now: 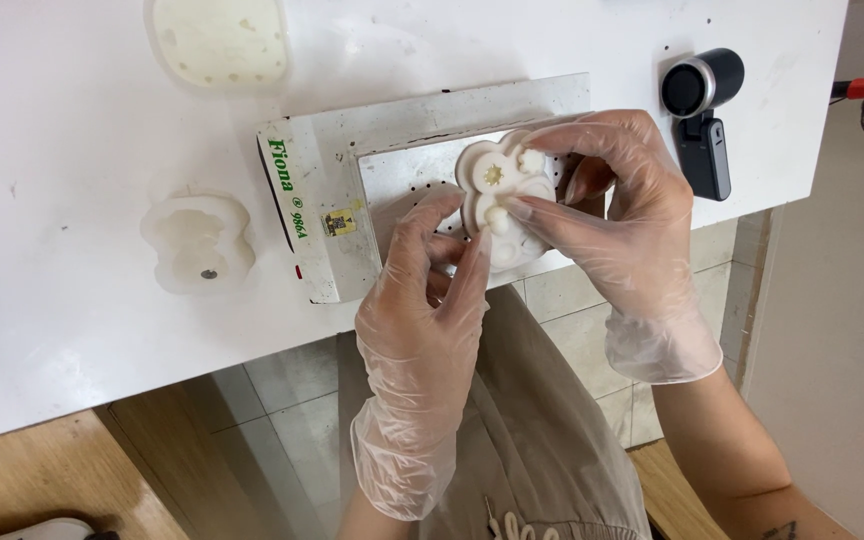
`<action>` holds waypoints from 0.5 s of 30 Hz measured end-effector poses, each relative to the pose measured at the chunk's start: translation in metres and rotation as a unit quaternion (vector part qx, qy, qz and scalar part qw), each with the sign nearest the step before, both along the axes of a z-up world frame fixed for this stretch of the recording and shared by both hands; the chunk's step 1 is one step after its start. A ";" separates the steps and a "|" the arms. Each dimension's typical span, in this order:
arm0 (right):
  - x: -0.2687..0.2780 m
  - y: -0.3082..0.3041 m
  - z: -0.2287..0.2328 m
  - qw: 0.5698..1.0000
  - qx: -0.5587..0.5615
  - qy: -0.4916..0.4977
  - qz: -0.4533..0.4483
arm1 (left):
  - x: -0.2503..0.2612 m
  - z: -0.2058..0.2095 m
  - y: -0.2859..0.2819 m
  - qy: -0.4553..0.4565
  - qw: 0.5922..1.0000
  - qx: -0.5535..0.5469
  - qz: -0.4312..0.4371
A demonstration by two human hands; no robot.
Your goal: Decorating silicone molds with wax pieces and liquid wax.
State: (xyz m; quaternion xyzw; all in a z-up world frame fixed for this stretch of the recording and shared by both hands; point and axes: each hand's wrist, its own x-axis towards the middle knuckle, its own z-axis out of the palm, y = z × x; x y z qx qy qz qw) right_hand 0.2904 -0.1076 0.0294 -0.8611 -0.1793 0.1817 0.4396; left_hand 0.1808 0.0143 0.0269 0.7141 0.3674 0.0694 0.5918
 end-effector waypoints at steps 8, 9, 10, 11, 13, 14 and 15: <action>0.001 -0.005 0.000 1.000 0.015 0.001 -0.002 | -0.001 0.000 0.002 -0.020 1.000 0.013 -0.010; 0.000 -0.006 0.002 0.999 0.039 0.017 0.003 | -0.002 -0.001 0.001 -0.029 0.999 0.015 -0.007; -0.001 -0.007 0.003 0.997 0.064 0.033 0.009 | -0.002 -0.003 0.001 -0.038 0.999 0.018 -0.003; 0.000 -0.012 0.000 0.997 0.064 0.033 0.010 | -0.002 -0.003 0.001 -0.038 0.999 0.018 -0.002; 0.001 -0.023 -0.006 0.995 0.067 0.044 0.063 | -0.002 -0.003 0.002 -0.036 0.999 0.024 -0.011; 0.000 -0.022 -0.006 0.995 0.068 0.044 0.063 | -0.002 -0.003 0.002 -0.036 0.999 0.025 -0.011; -0.001 -0.022 -0.007 0.995 0.057 0.041 0.067 | -0.002 -0.002 0.002 -0.024 0.999 0.021 -0.009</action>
